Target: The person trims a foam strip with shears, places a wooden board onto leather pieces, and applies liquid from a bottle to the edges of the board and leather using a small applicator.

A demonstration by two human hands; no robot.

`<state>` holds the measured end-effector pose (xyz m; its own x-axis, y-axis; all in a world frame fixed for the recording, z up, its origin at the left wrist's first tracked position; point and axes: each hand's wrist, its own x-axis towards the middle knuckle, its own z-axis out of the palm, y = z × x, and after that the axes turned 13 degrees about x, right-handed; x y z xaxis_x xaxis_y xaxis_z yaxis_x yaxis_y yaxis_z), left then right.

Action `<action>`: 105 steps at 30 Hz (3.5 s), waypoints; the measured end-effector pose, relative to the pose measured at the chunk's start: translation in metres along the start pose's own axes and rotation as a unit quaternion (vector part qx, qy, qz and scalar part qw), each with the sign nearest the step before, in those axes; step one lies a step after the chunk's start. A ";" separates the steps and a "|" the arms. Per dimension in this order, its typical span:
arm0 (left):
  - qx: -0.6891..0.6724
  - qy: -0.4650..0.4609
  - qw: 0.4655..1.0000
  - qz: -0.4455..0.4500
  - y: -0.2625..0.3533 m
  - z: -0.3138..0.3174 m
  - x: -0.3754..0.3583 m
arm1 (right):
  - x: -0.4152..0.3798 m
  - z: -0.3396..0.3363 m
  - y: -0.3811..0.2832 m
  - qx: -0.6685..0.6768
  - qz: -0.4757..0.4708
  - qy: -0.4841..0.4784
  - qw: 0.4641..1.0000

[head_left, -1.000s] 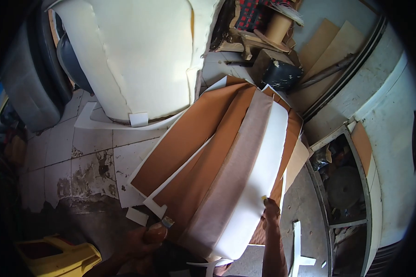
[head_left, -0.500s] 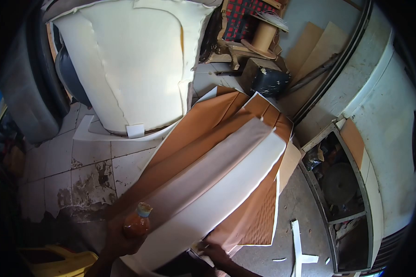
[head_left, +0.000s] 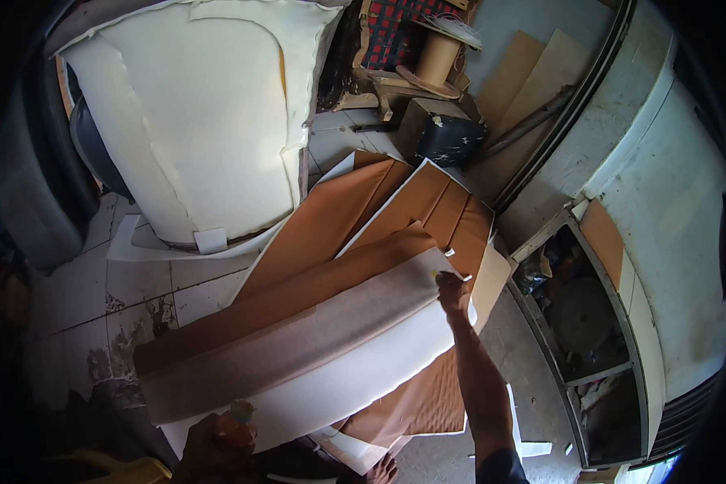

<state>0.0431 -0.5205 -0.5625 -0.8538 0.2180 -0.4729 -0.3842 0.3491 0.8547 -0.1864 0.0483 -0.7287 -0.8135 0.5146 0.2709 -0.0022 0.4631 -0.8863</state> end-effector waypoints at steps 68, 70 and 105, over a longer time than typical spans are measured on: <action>0.312 0.089 0.944 -0.062 -0.039 0.012 0.026 | -0.225 0.091 -0.249 0.197 0.179 -0.594 0.759; 0.235 0.108 0.960 -0.111 -0.042 0.007 0.023 | -0.187 0.097 -0.181 0.238 0.082 -0.429 0.867; 0.275 0.075 0.954 -0.096 -0.036 -0.007 0.000 | -0.084 0.148 0.019 -0.071 -0.171 -0.091 0.978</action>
<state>0.0547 -0.5395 -0.5916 -0.8427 -0.0161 -0.5382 -0.3313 0.8033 0.4948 -0.2040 -0.0931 -0.8243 -0.8691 0.1808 0.4605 -0.2229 0.6880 -0.6907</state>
